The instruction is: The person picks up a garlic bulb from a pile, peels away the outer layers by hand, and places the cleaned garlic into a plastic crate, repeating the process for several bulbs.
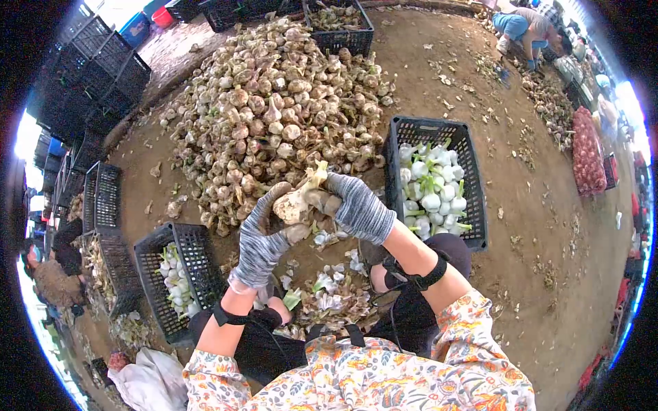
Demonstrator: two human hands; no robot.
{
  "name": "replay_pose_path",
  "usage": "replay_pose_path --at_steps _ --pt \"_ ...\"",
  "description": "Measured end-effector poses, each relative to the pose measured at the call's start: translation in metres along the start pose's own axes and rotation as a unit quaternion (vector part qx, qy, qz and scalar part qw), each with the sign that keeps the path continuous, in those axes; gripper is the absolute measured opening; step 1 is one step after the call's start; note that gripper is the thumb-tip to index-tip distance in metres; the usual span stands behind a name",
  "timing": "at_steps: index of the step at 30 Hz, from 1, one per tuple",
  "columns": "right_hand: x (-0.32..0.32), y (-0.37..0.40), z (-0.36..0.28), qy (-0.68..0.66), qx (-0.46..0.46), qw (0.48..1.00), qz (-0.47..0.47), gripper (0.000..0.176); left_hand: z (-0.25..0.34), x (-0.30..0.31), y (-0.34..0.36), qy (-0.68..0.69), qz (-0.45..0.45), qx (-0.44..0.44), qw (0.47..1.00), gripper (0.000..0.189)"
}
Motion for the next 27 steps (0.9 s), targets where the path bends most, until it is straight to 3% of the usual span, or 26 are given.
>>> replay_pose_path --at_steps 2,4,6,8,11,12,14,15,16,17,18,19,20,21,22,23,24,25,26,27 --pt "0.001 0.002 0.000 -0.013 -0.005 1.000 0.001 0.024 -0.007 -0.005 0.000 0.157 -0.013 0.087 0.984 0.065" --pt "0.004 0.003 -0.002 -0.029 0.100 0.994 0.035 0.024 -0.013 -0.008 0.000 0.201 -0.008 0.114 0.973 0.064" --pt "0.005 0.006 -0.003 -0.020 0.092 0.995 0.032 0.026 -0.021 -0.015 0.005 0.403 0.017 0.170 0.899 0.060" --pt "0.004 0.009 0.001 -0.101 0.021 0.995 0.009 0.028 -0.020 -0.019 0.006 0.432 -0.005 0.171 0.886 0.057" --pt "-0.001 0.004 0.012 -0.051 0.009 0.998 0.022 0.029 -0.037 -0.015 0.013 0.417 0.105 0.254 0.866 0.057" --pt "-0.004 0.003 0.015 -0.052 0.007 0.998 0.022 0.029 -0.041 -0.014 0.014 0.417 0.105 0.256 0.866 0.057" --pt "-0.007 0.001 0.016 -0.116 0.002 0.993 0.028 0.027 -0.044 -0.013 0.014 0.433 0.104 0.268 0.854 0.053" --pt "-0.012 0.002 0.013 -0.212 -0.053 0.976 -0.003 0.027 -0.039 -0.015 0.010 0.432 0.093 0.231 0.867 0.049" --pt "-0.011 -0.001 0.015 -0.159 -0.041 0.986 0.002 0.028 -0.038 -0.005 0.008 0.235 0.059 0.101 0.965 0.050" --pt "-0.013 -0.003 0.019 -0.187 -0.055 0.981 -0.005 0.032 -0.035 0.006 0.008 -0.003 0.070 -0.009 0.997 0.051" --pt "-0.015 -0.004 0.017 -0.190 0.000 0.982 0.017 0.035 -0.040 0.009 0.006 0.000 0.070 -0.004 0.998 0.051" --pt "-0.013 -0.002 0.015 -0.150 -0.028 0.987 0.052 0.025 -0.047 0.011 0.004 0.004 0.070 0.000 0.998 0.051" --pt "-0.019 -0.014 0.037 -0.220 0.005 0.975 0.040 0.037 -0.035 -0.009 0.005 0.287 0.097 0.166 0.938 0.052" --pt "-0.015 -0.007 0.029 -0.168 -0.062 0.981 0.078 0.036 -0.041 0.001 0.002 0.181 0.069 0.122 0.974 0.059" --pt "-0.021 -0.017 0.040 -0.240 -0.005 0.969 0.065 0.034 -0.046 0.009 0.000 0.071 0.046 0.065 0.994 0.067" --pt "-0.022 -0.012 0.035 -0.233 -0.020 0.971 0.058 0.033 -0.036 0.000 0.000 -0.041 0.041 0.002 0.998 0.070" --pt "-0.024 -0.020 0.046 -0.094 0.027 0.989 0.113 0.034 -0.020 -0.010 0.003 -0.155 0.044 -0.064 0.985 0.073" --pt "-0.025 -0.013 0.040 -0.147 -0.010 0.986 0.078 0.028 -0.014 -0.014 0.005 -0.186 0.046 -0.068 0.979 0.072" --pt "-0.029 -0.005 0.034 -0.199 -0.046 0.978 0.037 0.023 -0.018 -0.006 0.005 -0.319 0.054 -0.109 0.940 0.068" --pt "-0.029 -0.005 0.035 -0.147 -0.065 0.985 0.056 0.019 -0.021 -0.004 0.008 -0.288 0.053 -0.097 0.951 0.066"
Point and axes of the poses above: each hand's wrist, its own y-axis away from the middle knuckle, its own x-axis out of the back of the hand, z = x × y, the point moved 6 cm from there along -y, towards the middle knuckle, and after that the axes turned 13 degrees about -x, right-handed, at the moved point
